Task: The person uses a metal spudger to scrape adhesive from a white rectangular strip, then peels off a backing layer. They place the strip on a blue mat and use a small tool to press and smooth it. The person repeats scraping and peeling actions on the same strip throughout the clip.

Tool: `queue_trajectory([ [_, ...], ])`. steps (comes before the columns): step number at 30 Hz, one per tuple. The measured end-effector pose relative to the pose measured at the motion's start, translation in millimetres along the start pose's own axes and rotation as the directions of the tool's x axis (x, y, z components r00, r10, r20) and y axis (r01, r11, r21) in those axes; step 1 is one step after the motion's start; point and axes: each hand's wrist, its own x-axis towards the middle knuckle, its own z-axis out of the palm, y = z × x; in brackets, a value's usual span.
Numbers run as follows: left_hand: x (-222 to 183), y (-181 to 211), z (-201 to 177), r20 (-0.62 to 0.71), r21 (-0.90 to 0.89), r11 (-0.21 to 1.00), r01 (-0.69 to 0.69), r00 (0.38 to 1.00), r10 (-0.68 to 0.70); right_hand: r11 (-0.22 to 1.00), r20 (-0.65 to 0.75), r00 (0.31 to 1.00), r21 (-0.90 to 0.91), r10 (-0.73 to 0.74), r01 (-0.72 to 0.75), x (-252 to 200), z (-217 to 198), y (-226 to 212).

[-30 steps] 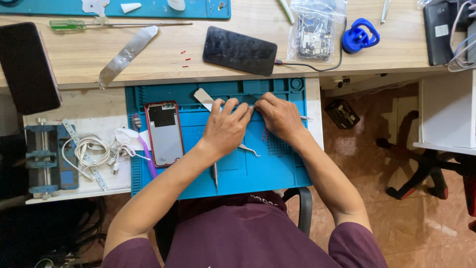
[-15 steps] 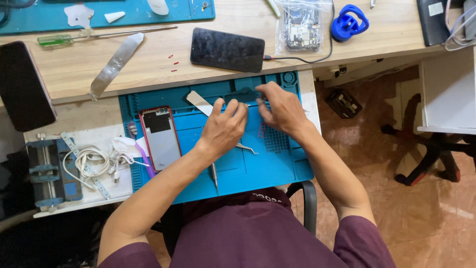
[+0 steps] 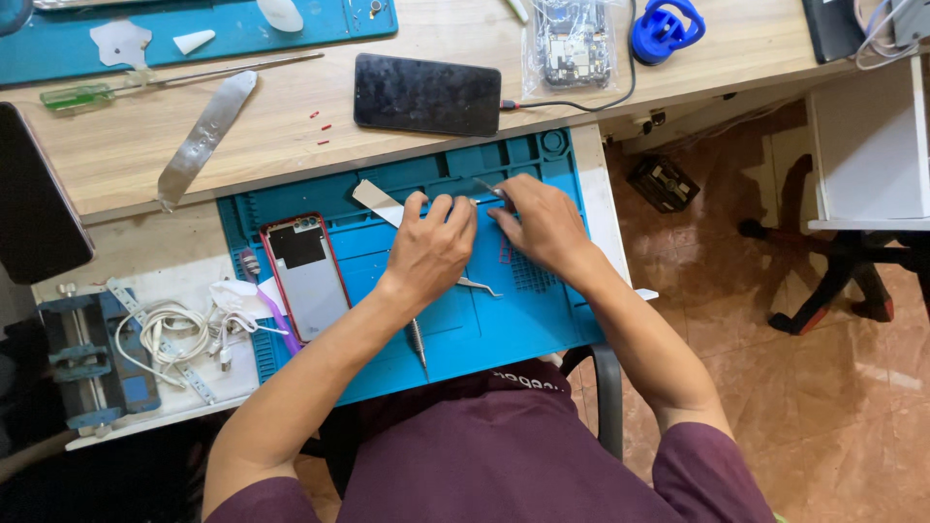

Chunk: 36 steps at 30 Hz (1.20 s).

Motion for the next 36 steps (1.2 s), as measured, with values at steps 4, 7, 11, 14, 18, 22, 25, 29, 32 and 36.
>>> queue_trajectory([
  [4, 1, 0, -5, -0.004, -0.029, 0.999, 0.033, 0.999, -0.034, 1.0, 0.037, 0.999, 0.003, -0.028, 0.028, 16, 0, -1],
  [7, -1, 0, -5, 0.032, -0.053, 0.997, 0.048, 0.998, -0.046, 0.998, 0.036, 0.997, 0.017, -0.061, 0.061, 20, 4, 2],
  [11, 0, -1, -5, 0.009, -0.086, 0.995, 0.055, 0.998, -0.054, 0.99, 0.063, 0.988, 0.012, -0.144, 0.144, 24, 2, 4],
  [14, 1, -5, -10, 0.016, -0.125, 0.99, 0.059, 0.998, -0.057, 0.98, 0.072, 0.978, 0.033, -0.197, 0.195, 29, -4, 3],
  [18, 0, -8, -10, 0.014, -0.167, 0.985, 0.049, 0.999, -0.047, 0.97, 0.091, 0.967, 0.056, -0.239, 0.235, 32, -7, 2],
  [22, -1, -10, -7, 0.027, -0.159, 0.986, 0.045, 0.999, -0.041, 0.965, 0.1, 0.96, 0.059, -0.26, 0.255, 37, -5, 7],
  [25, 0, -9, -7, 0.012, -0.139, 0.99, 0.031, 0.999, -0.03, 0.966, 0.139, 0.957, 0.082, -0.253, 0.244, 38, -4, 11],
  [29, 1, -6, -5, -0.043, -0.107, 0.994, 0.007, 0.999, -0.011, 0.971, 0.173, 0.956, 0.048, -0.237, 0.233, 39, -4, 11],
  [32, 1, -3, 1, -0.043, -0.069, 0.998, 0.004, 0.999, -0.007, 0.981, 0.198, 0.961, 0.022, -0.191, 0.19, 36, -15, 2],
  [36, 2, -7, -1, -0.054, -0.012, 0.999, -0.034, 0.998, 0.034, 0.98, 0.146, 0.984, 0.157, 0.102, -0.125, 19, -31, -17],
])
